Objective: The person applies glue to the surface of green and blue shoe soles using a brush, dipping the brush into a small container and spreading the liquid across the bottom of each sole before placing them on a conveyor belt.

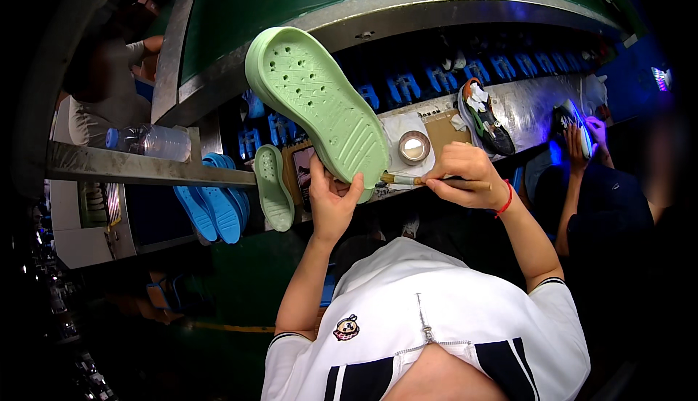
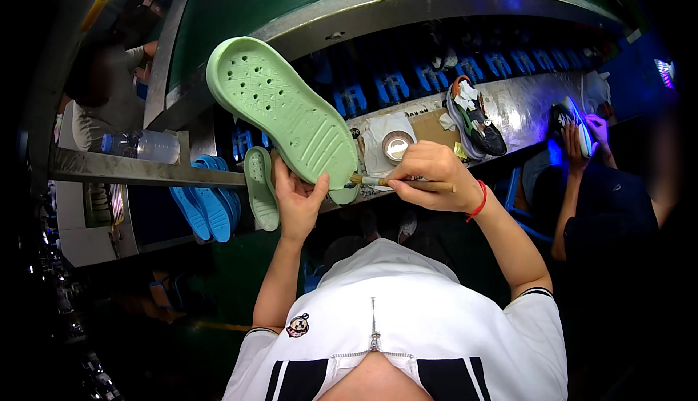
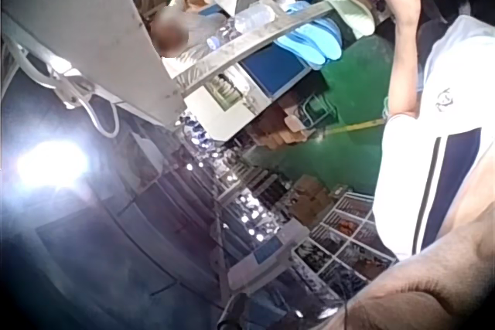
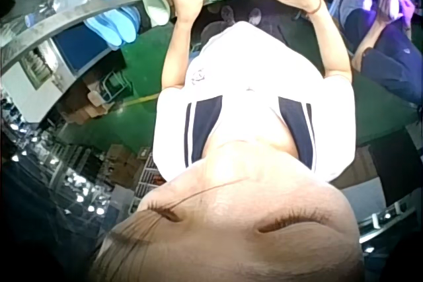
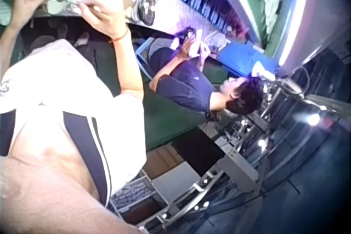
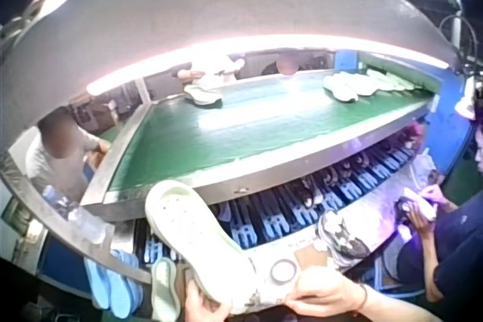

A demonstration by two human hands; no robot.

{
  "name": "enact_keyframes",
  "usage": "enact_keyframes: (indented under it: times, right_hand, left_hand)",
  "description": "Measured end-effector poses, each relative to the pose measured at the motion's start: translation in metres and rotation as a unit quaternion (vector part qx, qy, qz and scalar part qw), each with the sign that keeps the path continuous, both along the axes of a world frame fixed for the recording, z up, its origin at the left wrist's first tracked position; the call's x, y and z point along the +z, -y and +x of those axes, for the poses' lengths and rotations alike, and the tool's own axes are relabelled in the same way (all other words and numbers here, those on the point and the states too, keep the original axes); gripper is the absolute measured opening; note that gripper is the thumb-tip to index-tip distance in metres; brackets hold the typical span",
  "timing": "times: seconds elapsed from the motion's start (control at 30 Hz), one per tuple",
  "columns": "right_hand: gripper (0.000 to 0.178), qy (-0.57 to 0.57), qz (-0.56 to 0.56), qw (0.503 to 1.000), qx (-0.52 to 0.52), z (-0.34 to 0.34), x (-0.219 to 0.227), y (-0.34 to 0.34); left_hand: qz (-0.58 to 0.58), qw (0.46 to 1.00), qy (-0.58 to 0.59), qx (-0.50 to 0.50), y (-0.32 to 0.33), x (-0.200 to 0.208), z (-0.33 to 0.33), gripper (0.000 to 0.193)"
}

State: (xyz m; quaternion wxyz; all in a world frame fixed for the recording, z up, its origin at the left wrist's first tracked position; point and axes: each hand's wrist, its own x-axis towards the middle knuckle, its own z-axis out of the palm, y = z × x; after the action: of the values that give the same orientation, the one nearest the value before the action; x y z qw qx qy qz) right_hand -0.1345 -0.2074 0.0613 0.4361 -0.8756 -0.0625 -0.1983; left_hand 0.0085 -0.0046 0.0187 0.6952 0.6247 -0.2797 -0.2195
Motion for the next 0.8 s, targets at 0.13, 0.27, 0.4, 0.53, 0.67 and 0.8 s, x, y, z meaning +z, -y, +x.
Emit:
enact_keyframes:
  times: [0.13,0.27,0.4,0.53,0.67,0.8]
  right_hand:
    - [0.004,0.001,0.015,1.0,-0.004,-0.004,0.004,0.004]
    - [0.003,0.005,-0.009,1.0,0.004,0.0,0.001,0.002]
    - [0.003,0.019,0.006,1.0,-0.006,-0.001,0.001,-0.001]
    - [0.003,0.009,-0.006,1.0,0.012,-0.003,0.001,-0.002]
    - [0.005,0.014,-0.013,1.0,0.003,-0.002,0.002,0.002]
    - [0.006,0.015,-0.009,1.0,0.001,-0.005,0.003,0.007]
  left_hand:
    - [0.009,1.0,-0.009,-0.003,-0.001,0.001,-0.001,0.058]
    - [0.02,1.0,0.002,-0.005,-0.001,0.002,0.001,0.057]
    - [0.009,1.0,-0.004,-0.004,0.001,0.0,0.0,0.056]
    - [0.011,1.0,-0.004,-0.002,0.001,-0.003,0.001,0.06]
    - [0.015,1.0,0.005,-0.009,0.002,-0.004,0.002,0.066]
    - [0.018,1.0,0.007,-0.009,0.002,-0.003,0.002,0.068]
